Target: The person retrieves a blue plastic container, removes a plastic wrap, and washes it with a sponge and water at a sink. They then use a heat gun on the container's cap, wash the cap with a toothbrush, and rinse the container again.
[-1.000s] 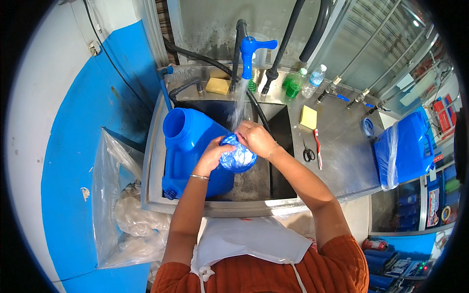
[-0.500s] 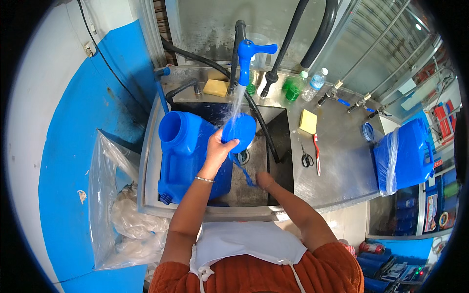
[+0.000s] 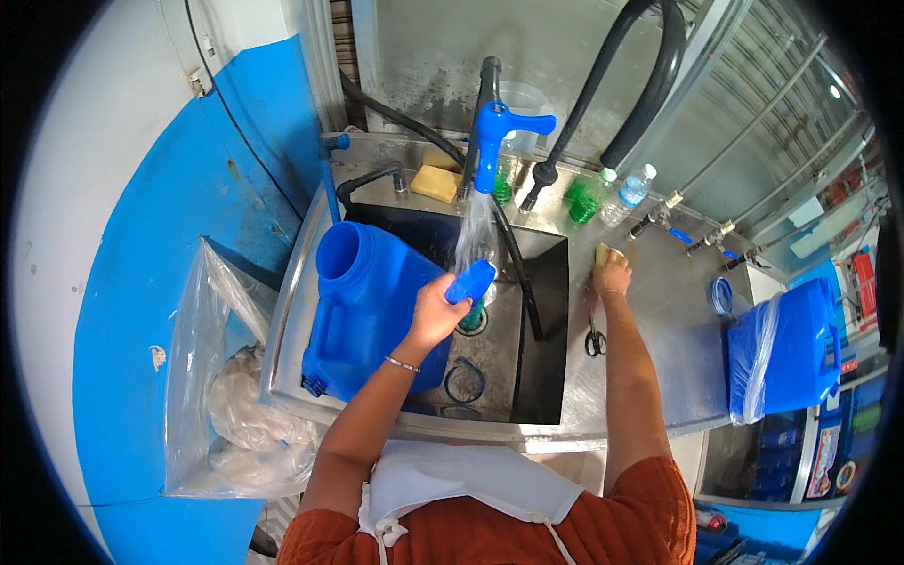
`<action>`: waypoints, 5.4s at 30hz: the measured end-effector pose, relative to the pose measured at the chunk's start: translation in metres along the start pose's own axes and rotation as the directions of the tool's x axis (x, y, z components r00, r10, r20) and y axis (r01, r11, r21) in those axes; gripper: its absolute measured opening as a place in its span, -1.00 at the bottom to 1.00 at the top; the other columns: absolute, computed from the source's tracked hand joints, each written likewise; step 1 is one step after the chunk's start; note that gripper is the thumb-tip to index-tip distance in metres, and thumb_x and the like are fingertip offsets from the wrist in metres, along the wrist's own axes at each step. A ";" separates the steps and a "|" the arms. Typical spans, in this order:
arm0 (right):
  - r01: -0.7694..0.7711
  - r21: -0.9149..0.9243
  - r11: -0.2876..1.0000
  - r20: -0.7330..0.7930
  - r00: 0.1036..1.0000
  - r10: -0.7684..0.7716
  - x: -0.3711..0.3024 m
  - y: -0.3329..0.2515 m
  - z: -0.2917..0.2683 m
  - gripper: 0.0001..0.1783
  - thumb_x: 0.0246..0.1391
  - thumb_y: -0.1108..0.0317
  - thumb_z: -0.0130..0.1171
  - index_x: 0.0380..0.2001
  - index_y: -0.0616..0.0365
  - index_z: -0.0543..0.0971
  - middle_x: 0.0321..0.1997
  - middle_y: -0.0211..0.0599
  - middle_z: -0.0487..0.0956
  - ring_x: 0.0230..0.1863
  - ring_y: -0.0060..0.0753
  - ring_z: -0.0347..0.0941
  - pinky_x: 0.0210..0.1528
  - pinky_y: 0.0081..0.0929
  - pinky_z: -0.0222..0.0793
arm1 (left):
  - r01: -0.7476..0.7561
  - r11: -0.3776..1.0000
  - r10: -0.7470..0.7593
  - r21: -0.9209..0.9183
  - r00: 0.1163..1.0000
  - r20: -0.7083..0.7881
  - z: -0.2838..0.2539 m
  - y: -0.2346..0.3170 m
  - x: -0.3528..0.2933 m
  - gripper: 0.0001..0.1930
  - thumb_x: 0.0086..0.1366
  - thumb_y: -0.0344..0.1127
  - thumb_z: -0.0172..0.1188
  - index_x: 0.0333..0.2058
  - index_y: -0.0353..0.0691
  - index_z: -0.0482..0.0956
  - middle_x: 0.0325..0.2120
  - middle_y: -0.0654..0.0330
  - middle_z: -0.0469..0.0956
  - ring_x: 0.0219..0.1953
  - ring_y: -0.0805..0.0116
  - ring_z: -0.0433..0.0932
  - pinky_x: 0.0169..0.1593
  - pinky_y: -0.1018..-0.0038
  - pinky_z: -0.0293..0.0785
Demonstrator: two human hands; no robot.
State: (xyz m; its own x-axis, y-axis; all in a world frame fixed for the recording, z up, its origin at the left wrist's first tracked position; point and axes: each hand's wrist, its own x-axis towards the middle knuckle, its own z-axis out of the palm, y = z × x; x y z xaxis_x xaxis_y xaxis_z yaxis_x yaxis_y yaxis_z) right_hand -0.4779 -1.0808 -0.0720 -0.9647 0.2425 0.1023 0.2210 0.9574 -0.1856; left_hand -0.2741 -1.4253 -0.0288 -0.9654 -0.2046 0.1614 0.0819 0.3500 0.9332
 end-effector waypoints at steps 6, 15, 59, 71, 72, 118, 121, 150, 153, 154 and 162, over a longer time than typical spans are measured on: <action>0.720 0.564 0.404 -0.392 0.664 -0.637 -0.111 -0.113 -0.040 -0.43 -0.19 0.43 0.19 0.04 0.13 0.48 -0.02 0.04 0.47 0.11 0.11 0.34 0.20 -0.07 0.29 | 0.005 0.997 0.002 0.082 0.997 -0.080 0.003 -0.013 0.004 -0.78 -0.01 -0.44 0.32 -0.33 -0.28 0.57 -0.49 0.15 0.59 -0.42 0.43 0.54 -0.26 0.40 0.46; 0.907 0.420 0.041 -0.575 0.300 -0.761 -0.185 -0.195 -0.059 -0.70 0.05 0.09 0.18 -0.31 0.09 0.60 -0.06 -0.09 0.45 0.01 0.09 0.30 0.06 -0.02 0.20 | -0.227 0.969 0.207 -0.101 0.963 -0.174 0.002 0.003 -0.009 -0.68 -0.01 -0.54 0.23 -0.20 -0.24 0.57 -0.36 -0.01 0.61 -0.30 0.06 0.62 -0.20 0.30 0.50; 0.869 0.250 0.426 -0.225 0.480 -0.848 -0.178 -0.130 -0.117 -0.49 -0.13 0.59 0.17 -0.08 -0.17 0.67 -0.43 -0.38 0.49 -0.29 -0.27 0.47 -0.14 -0.36 0.25 | -0.261 0.965 0.257 -0.021 0.961 -0.105 -0.008 0.011 0.005 -0.74 -0.10 -0.53 0.27 -0.33 -0.30 0.62 -0.48 0.06 0.52 -0.45 0.14 0.54 -0.37 0.37 0.41; 0.764 0.467 0.445 -0.188 0.578 -0.794 -0.153 -0.165 -0.125 -0.89 0.17 0.31 0.16 -0.34 0.09 0.56 -0.42 -0.27 0.53 -0.34 -0.15 0.49 -0.14 -0.32 0.17 | -0.195 0.979 0.185 -0.061 0.973 -0.137 -0.038 0.009 0.003 -0.82 -0.05 -0.50 0.35 -0.40 -0.32 0.63 -0.54 0.18 0.56 -0.48 0.49 0.51 -0.33 0.52 0.41; 0.733 0.506 0.456 -0.229 0.623 -0.748 -0.152 -0.165 -0.126 -0.92 0.16 0.34 0.16 -0.36 0.09 0.57 -0.43 -0.29 0.53 -0.33 -0.17 0.49 -0.14 -0.34 0.15 | -0.179 0.981 0.169 -0.072 0.978 -0.126 -0.038 0.009 0.003 -0.82 -0.06 -0.50 0.35 -0.40 -0.32 0.63 -0.54 0.18 0.56 -0.47 0.48 0.52 -0.33 0.52 0.41; 0.540 0.714 0.445 -0.369 0.831 -0.416 -0.220 -0.134 -0.024 -0.91 0.09 0.42 0.25 -0.37 0.20 0.57 -0.46 -0.12 0.55 -0.42 -0.09 0.53 -0.29 -0.33 0.31 | 0.205 -0.131 -0.437 -0.970 0.866 0.242 0.033 0.003 0.038 -0.57 0.49 -0.04 -0.11 0.07 -0.27 0.42 0.03 0.06 0.52 0.11 0.13 0.46 0.27 0.12 0.32; 0.656 0.590 0.471 -0.484 0.754 -0.444 -0.206 -0.123 -0.039 -0.92 0.11 0.44 0.22 -0.36 0.23 0.58 -0.46 -0.14 0.55 -0.43 -0.07 0.52 -0.30 -0.32 0.34 | 0.198 -0.207 -0.485 -0.958 0.830 0.276 0.033 0.000 0.035 -0.64 0.51 -0.13 -0.13 0.02 -0.30 0.43 -0.01 0.02 0.55 0.05 0.12 0.52 0.17 0.16 0.46; 0.302 0.917 0.261 -0.121 0.833 -0.539 -0.187 -0.130 -0.060 -0.86 0.29 0.38 0.11 -0.25 0.25 0.53 -0.42 -0.48 0.45 -0.36 -0.68 0.35 -0.25 -0.64 0.31 | 0.350 -0.187 -0.438 -0.918 0.807 0.397 -0.005 -0.002 0.016 -0.76 0.30 -0.16 0.09 -0.23 -0.21 0.54 -0.36 0.19 0.64 -0.40 0.31 0.65 -0.38 0.46 0.63; 0.124 0.962 0.244 0.050 0.796 -0.603 -0.190 -0.132 -0.060 -0.85 0.31 0.36 0.09 -0.28 0.23 0.51 -0.39 -0.48 0.43 -0.34 -0.68 0.35 -0.25 -0.64 0.30 | 0.387 -0.229 -0.315 -0.893 0.838 0.445 -0.007 -0.006 0.016 -0.73 0.30 -0.16 0.08 -0.18 -0.23 0.54 -0.30 0.17 0.65 -0.35 0.29 0.66 -0.31 0.44 0.65; 0.231 0.952 0.203 -0.073 0.813 -0.578 -0.191 -0.133 -0.060 -0.87 0.30 0.38 0.09 -0.27 0.23 0.51 -0.40 -0.49 0.43 -0.35 -0.67 0.34 -0.25 -0.64 0.30 | 0.393 -0.236 -0.332 -0.889 0.827 0.453 -0.007 -0.008 0.016 -0.72 0.30 -0.16 0.08 -0.16 -0.23 0.54 -0.28 0.16 0.65 -0.32 0.29 0.67 -0.28 0.43 0.66; 0.373 0.878 0.299 -0.138 0.796 -0.589 -0.201 -0.126 -0.045 -0.91 0.23 0.42 0.19 -0.32 0.22 0.58 -0.40 -0.46 0.47 -0.37 -0.61 0.33 -0.25 -0.63 0.31 | 0.238 -0.044 -0.410 -0.970 0.881 0.235 -0.008 0.008 0.030 -0.68 0.35 -0.22 0.08 -0.02 -0.28 0.49 -0.14 0.12 0.61 -0.10 0.19 0.60 0.01 0.28 0.56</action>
State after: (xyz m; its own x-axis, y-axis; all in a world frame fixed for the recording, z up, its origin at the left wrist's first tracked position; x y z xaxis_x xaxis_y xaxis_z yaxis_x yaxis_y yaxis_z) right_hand -0.3052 -1.2429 -0.0253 -0.8786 -0.3493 0.3256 -0.4195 0.2390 -0.8757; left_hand -0.3005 -1.4357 -0.0134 -0.9425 -0.1095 -0.3158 0.0070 -0.9510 0.3090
